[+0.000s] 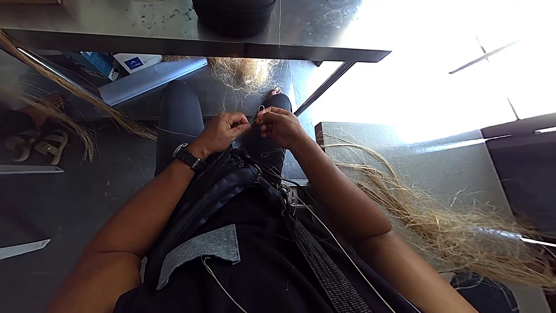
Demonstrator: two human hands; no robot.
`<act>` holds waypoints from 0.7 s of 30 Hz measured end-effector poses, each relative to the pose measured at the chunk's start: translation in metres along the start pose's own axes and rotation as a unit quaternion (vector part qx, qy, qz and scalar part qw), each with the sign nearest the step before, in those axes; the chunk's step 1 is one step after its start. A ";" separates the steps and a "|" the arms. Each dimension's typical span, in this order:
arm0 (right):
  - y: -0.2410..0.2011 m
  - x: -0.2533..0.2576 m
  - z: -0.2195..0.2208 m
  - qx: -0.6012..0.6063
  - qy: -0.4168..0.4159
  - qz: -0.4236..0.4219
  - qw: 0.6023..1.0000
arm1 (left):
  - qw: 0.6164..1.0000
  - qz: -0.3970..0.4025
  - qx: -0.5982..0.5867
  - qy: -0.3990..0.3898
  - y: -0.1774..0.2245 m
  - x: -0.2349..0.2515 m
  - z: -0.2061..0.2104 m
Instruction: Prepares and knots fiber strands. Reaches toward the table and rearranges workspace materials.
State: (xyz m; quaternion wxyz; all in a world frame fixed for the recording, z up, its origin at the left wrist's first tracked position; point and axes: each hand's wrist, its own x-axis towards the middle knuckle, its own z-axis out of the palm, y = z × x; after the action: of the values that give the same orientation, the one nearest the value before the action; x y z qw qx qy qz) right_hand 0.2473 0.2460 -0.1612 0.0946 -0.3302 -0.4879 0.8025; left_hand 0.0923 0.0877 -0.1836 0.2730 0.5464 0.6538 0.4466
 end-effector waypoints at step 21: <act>-0.003 0.003 -0.005 0.022 0.025 -0.074 0.997 | 0.998 -0.037 0.040 -0.008 -0.005 -0.003 -0.016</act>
State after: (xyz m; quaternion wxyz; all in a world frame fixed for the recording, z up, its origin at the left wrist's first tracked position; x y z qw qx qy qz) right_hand 0.2478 0.2525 -0.1612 0.1728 -0.3113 -0.4904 0.7955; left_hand 0.0771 0.0800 -0.1814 0.2719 0.5360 0.6886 0.4056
